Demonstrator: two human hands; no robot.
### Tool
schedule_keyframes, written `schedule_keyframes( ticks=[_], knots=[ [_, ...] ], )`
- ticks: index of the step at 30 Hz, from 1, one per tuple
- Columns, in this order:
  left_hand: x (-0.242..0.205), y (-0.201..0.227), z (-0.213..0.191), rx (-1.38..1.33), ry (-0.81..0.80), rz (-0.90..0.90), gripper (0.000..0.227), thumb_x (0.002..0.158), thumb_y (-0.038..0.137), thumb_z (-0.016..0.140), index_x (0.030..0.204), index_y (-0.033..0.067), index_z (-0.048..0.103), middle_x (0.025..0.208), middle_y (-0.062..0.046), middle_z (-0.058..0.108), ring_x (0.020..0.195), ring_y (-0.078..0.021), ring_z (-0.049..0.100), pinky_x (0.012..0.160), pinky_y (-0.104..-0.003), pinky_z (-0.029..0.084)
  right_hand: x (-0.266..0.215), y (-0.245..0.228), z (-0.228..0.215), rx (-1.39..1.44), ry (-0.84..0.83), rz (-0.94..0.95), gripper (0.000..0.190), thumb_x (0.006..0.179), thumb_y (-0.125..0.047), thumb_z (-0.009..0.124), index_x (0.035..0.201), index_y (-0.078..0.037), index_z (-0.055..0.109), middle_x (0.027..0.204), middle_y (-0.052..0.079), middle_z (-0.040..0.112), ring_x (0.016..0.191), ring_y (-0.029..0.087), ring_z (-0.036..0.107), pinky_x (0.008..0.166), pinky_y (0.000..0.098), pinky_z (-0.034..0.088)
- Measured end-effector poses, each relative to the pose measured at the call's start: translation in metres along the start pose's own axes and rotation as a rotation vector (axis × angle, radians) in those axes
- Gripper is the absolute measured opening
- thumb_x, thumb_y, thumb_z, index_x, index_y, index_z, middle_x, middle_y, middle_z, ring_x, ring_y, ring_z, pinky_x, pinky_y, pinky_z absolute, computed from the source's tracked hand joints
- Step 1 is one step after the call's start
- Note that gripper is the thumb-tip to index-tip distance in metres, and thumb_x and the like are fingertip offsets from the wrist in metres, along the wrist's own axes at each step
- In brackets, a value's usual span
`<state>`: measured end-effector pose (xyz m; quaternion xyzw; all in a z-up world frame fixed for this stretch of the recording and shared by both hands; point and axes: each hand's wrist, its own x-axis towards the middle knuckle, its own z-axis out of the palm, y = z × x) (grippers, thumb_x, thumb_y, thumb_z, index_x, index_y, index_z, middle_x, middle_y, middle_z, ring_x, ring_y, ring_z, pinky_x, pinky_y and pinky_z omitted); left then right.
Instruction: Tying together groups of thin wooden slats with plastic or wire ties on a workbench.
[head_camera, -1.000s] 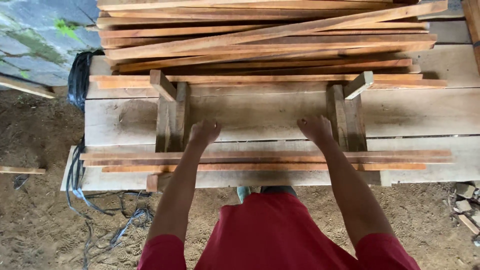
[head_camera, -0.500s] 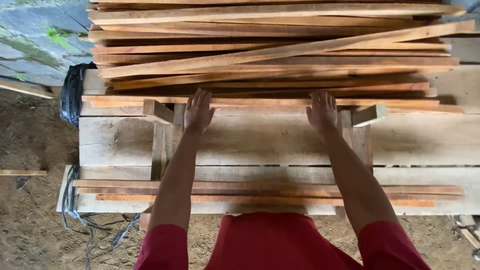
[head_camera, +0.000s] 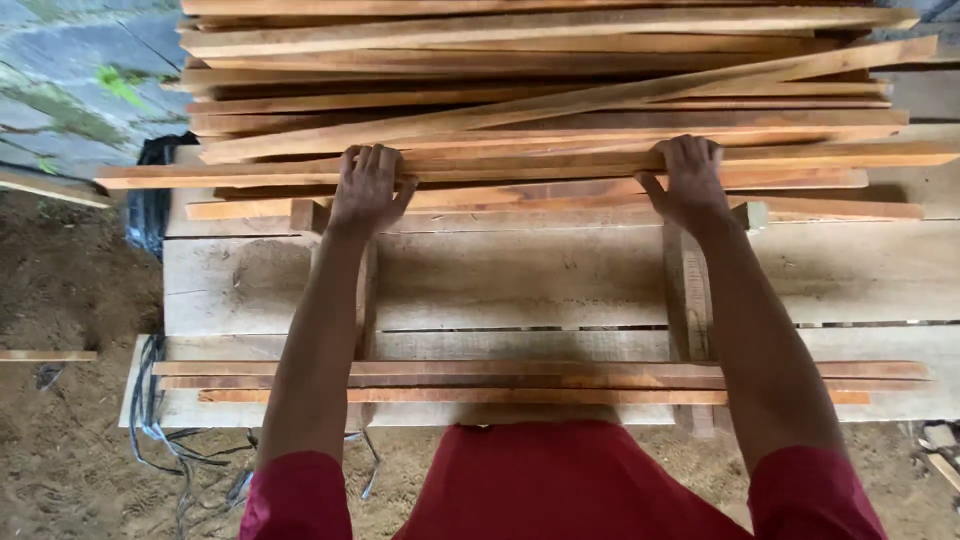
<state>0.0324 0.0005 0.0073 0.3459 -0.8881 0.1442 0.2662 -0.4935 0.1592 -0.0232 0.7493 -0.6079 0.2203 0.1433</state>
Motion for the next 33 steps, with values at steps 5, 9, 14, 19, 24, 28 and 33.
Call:
schedule_keyframes(
  ticks=[5, 9, 14, 19, 24, 28, 33],
  knots=[
    [-0.014, 0.021, -0.044, -0.026, 0.049, 0.021, 0.038, 0.093, 0.047, 0.057, 0.106, 0.0116, 0.057, 0.088, -0.007, 0.057, 0.088, -0.0259, 0.066, 0.1, -0.048, 0.04, -0.009, -0.035, -0.054, -0.038, 0.163, 0.009, 0.041, 0.084, -0.036, 0.078, 0.113, -0.011, 0.063, 0.104, 0.008, 0.055, 0.1, 0.031, 0.057, 0.094, 0.0447, 0.038],
    [-0.05, 0.053, -0.072, -0.033, 0.074, -0.063, 0.043, 0.094, 0.054, 0.05, 0.105, 0.0142, 0.061, 0.09, -0.008, 0.059, 0.092, -0.0245, 0.06, 0.1, -0.049, 0.038, -0.045, -0.05, -0.055, -0.046, 0.31, -0.042, 0.061, 0.096, -0.068, 0.057, 0.103, -0.008, 0.058, 0.101, 0.015, 0.051, 0.095, 0.038, 0.054, 0.098, 0.0546, 0.039],
    [-0.108, 0.076, -0.053, 0.024, -0.03, -0.075, 0.044, 0.094, 0.054, 0.055, 0.103, 0.0117, 0.062, 0.09, -0.009, 0.061, 0.094, -0.0254, 0.062, 0.098, -0.05, 0.04, -0.114, -0.07, -0.04, -0.21, 0.14, 0.07, 0.049, 0.097, -0.054, 0.063, 0.104, -0.006, 0.061, 0.102, 0.015, 0.052, 0.103, 0.039, 0.056, 0.101, 0.0575, 0.04],
    [-0.123, 0.07, 0.016, -0.021, -0.092, -0.09, 0.048, 0.082, 0.05, 0.071, 0.111, 0.0131, 0.061, 0.095, -0.007, 0.063, 0.104, -0.0238, 0.063, 0.109, -0.048, 0.039, -0.129, -0.062, 0.01, -0.099, -0.033, 0.144, 0.064, 0.1, -0.072, 0.053, 0.111, -0.009, 0.059, 0.107, 0.011, 0.052, 0.107, 0.036, 0.056, 0.102, 0.0576, 0.039],
    [-0.135, 0.074, 0.04, -0.066, -0.349, -0.164, 0.054, 0.088, 0.064, 0.061, 0.116, 0.017, 0.062, 0.115, -0.005, 0.063, 0.12, -0.0255, 0.059, 0.112, -0.054, 0.038, -0.153, -0.044, 0.036, -0.186, -0.424, 0.235, 0.056, 0.087, -0.066, 0.065, 0.127, -0.026, 0.062, 0.121, 0.002, 0.064, 0.123, 0.028, 0.063, 0.11, 0.0491, 0.042],
    [-0.12, 0.072, 0.03, -0.167, -0.366, -0.215, 0.071, 0.094, 0.079, 0.035, 0.122, 0.0191, 0.06, 0.123, -0.004, 0.063, 0.128, -0.0249, 0.055, 0.116, -0.056, 0.034, -0.112, -0.074, -0.007, -0.104, -0.478, 0.318, 0.066, 0.085, -0.071, 0.064, 0.131, -0.025, 0.062, 0.128, 0.004, 0.065, 0.125, 0.03, 0.062, 0.112, 0.0495, 0.04],
    [-0.109, 0.087, 0.021, -0.167, -0.715, -0.395, 0.086, 0.092, 0.067, 0.052, 0.156, 0.0119, 0.033, 0.16, -0.01, 0.039, 0.151, -0.0303, 0.029, 0.125, -0.063, 0.005, -0.109, -0.082, -0.005, 0.042, -0.648, 0.449, 0.084, 0.101, -0.077, 0.021, 0.147, -0.016, 0.055, 0.151, 0.019, 0.049, 0.151, 0.041, 0.031, 0.125, 0.0636, 0.0]
  ],
)
